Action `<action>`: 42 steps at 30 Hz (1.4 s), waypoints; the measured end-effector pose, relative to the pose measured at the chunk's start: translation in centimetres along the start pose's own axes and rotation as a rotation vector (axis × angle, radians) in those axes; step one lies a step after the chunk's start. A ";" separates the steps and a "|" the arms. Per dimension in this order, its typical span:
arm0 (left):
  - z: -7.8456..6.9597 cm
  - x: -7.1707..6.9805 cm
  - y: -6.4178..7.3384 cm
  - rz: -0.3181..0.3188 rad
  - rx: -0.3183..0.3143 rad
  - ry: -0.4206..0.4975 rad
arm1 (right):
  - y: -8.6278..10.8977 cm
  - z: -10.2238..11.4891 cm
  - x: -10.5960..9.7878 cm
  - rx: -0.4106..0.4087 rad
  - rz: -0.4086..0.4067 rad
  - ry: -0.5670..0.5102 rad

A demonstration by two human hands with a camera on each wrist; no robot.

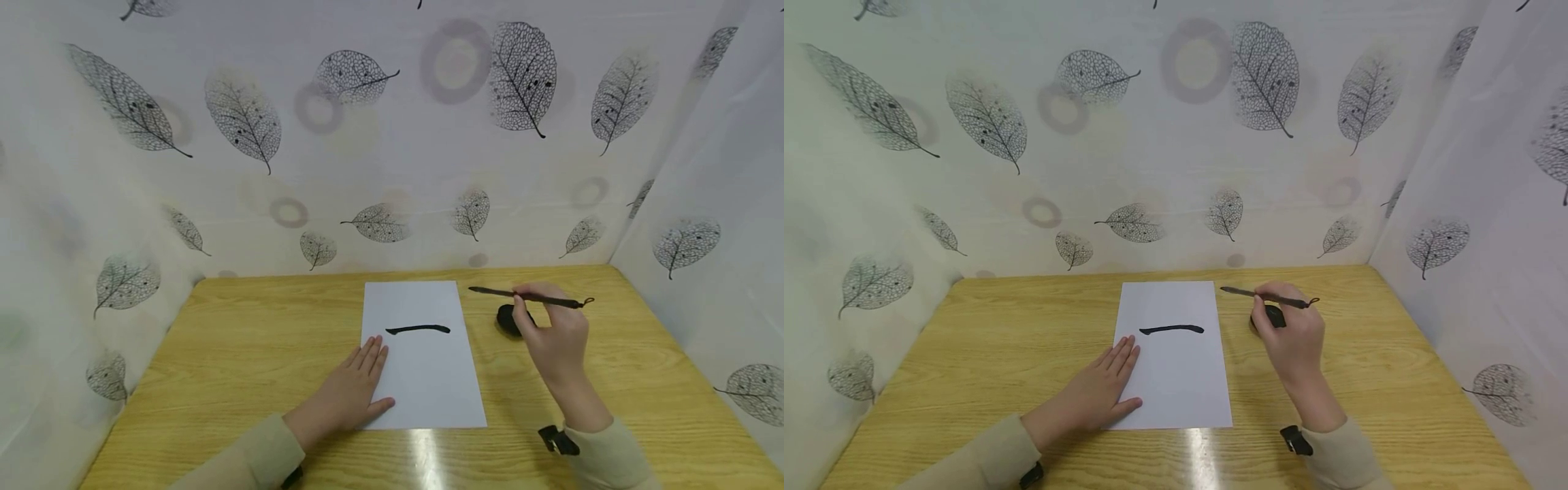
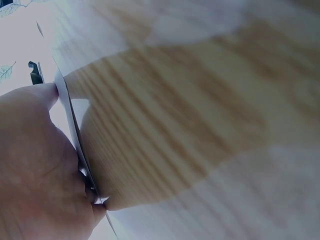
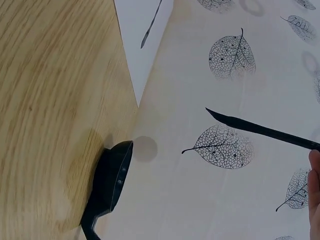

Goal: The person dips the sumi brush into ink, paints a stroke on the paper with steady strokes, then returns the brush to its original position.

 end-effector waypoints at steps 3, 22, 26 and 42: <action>0.0 0.2 -0.1 -0.001 0.000 -0.012 | 0.1 -0.1 -0.2 -0.071 -0.019 0.008; 0.1 0.4 0.0 -0.002 -0.003 -0.009 | 0.9 1.1 -2.1 -0.480 -0.111 0.029; 0.0 0.4 0.0 -0.005 -0.004 -0.008 | 0.9 1.3 -2.3 -0.577 -0.105 0.065; 0.1 0.3 -0.1 -0.002 -0.005 0.002 | 3.2 0.8 -3.8 -0.777 0.116 0.136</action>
Point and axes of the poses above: each hand's wrist, its own y-axis away from the middle knuckle, its own x-axis out of the palm, z = x × y, the point moved 3 cm from there along -y, towards the middle knuckle, and after that the axes turned 12 degrees about -x, right-handed, at the moved point
